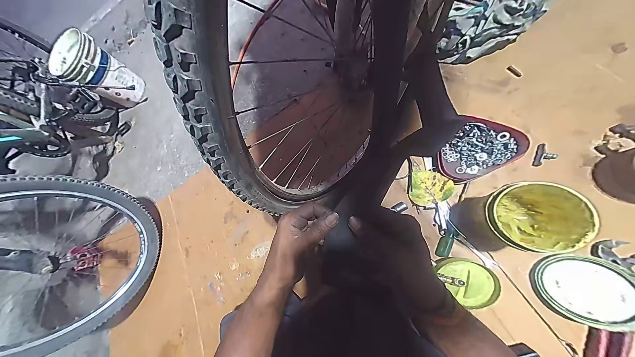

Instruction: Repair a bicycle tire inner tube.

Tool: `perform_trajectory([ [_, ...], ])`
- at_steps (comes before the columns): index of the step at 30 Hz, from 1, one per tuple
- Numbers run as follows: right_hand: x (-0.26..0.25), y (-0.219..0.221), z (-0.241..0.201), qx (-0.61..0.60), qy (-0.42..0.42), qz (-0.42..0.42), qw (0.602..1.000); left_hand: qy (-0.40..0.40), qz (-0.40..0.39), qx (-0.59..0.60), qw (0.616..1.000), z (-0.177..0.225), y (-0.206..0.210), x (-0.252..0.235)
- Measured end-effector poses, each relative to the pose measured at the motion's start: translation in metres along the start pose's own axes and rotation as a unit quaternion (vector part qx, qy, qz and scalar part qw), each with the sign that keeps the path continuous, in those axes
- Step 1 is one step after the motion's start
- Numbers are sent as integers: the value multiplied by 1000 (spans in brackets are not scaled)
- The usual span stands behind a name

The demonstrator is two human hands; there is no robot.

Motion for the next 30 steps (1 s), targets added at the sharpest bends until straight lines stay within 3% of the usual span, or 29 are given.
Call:
perform_trajectory([
  [10, 1, 2, -4, -28, 22, -51, 998, -35, 24, 109, 993, -7, 8, 4],
  [20, -2, -4, 4, -94, 66, -131, 985, -31, 30, 67, 997, -7, 3, 2],
  [30, -5, -8, 9, -46, 68, -81, 993, -1, 36, 19, 999, -10, 6, -1],
])
Point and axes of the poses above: each hand's wrist, its own x-axis away from the middle knuckle, its own y-axis out of the palm, z = x × y, the point moved 4 cm from there along -x, towards the middle knuckle, and after that the axes turned 11 degrees about z, right-handed, at the moved point
